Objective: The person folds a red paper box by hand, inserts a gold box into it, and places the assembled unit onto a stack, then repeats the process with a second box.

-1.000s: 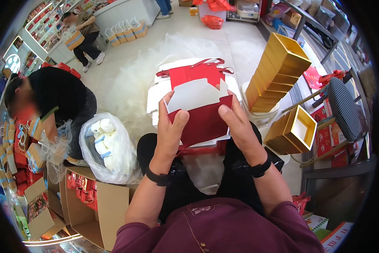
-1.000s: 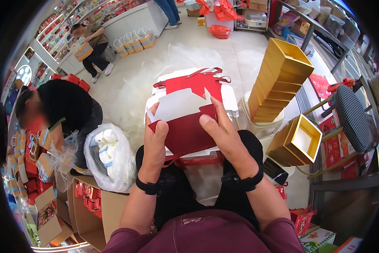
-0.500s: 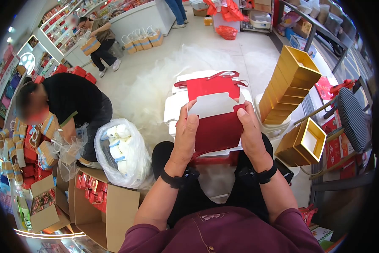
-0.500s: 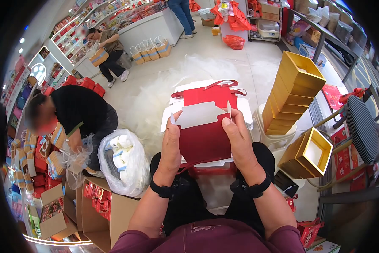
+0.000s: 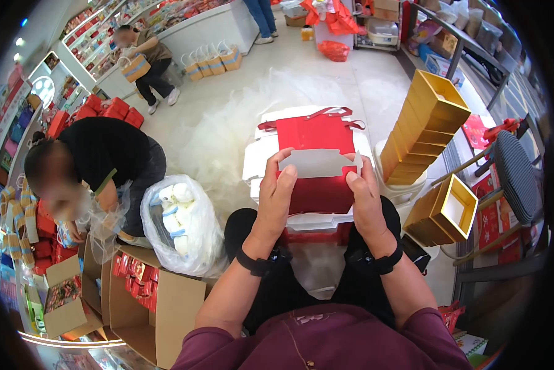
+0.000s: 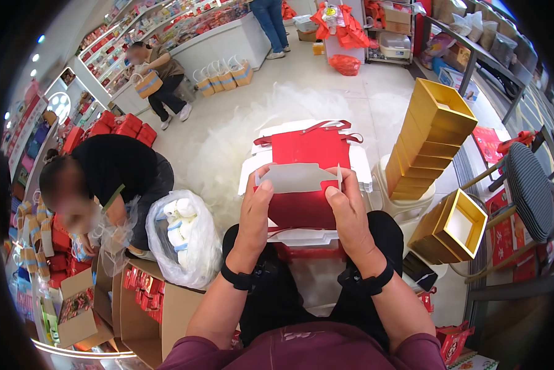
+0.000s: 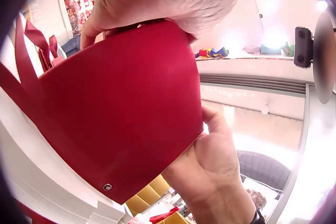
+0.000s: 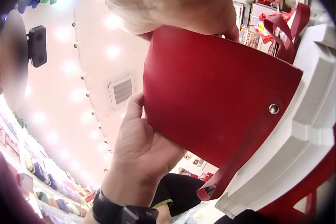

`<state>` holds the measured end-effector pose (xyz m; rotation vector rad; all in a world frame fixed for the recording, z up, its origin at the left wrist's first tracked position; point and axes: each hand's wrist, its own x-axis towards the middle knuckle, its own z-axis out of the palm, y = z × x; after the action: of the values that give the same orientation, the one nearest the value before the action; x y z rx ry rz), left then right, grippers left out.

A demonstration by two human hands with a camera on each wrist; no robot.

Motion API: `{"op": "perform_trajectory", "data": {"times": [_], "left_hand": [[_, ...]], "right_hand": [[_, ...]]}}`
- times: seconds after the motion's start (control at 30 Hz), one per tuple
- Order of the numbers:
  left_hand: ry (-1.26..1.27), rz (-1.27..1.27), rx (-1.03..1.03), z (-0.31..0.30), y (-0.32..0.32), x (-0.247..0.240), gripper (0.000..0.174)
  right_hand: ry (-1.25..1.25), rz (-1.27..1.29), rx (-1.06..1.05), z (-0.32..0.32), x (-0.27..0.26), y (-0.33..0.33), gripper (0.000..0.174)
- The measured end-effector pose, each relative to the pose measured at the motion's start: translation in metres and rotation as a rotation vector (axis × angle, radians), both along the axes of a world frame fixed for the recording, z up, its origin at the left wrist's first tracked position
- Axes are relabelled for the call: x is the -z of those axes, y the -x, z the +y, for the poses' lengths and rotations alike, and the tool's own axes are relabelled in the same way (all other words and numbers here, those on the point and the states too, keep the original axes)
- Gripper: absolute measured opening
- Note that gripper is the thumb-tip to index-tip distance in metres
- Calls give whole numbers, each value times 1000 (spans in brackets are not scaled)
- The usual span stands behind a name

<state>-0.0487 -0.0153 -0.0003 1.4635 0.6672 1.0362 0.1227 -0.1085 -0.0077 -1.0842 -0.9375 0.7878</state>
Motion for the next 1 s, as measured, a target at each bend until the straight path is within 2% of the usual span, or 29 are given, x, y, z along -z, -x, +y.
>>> {"op": "perform_trajectory", "data": {"times": [0.13, 0.23, 0.33, 0.43, 0.53, 0.57, 0.67, 0.7, 0.87, 1.0], "left_hand": [[66, 25, 10, 3, 3, -5, 58], [2, 130, 8, 5, 7, -11, 60], [-237, 187, -165, 9, 1, -6, 60], [-937, 326, -408, -3, 10, -35, 56], [-1135, 416, -236, -20, -5, -53, 52], [-1152, 438, -233, -22, -12, -56, 33], [-1167, 652, -165, -19, -18, -50, 15], [-1161, 646, -154, -16, -21, -48, 12], [-1040, 629, -32, -7, -32, -43, 25], [-962, 785, -8, -2, -28, -46, 30]], "right_hand": [[-3, -37, -22, 5, -2, -5, 36], [1, -40, -40, 4, -9, -4, 38], [-11, -56, -34, 4, -9, -4, 40], [-2, -126, -27, 4, -9, -6, 40], [-9, -98, -38, 5, -10, -3, 39], [-18, -70, -42, 5, -10, -3, 38], [-45, -104, -32, 6, -7, -6, 38], [-22, -95, -30, 5, -7, -7, 38], [54, -118, -14, 3, -10, -10, 40], [49, -152, -43, 6, -8, -11, 41]]}}
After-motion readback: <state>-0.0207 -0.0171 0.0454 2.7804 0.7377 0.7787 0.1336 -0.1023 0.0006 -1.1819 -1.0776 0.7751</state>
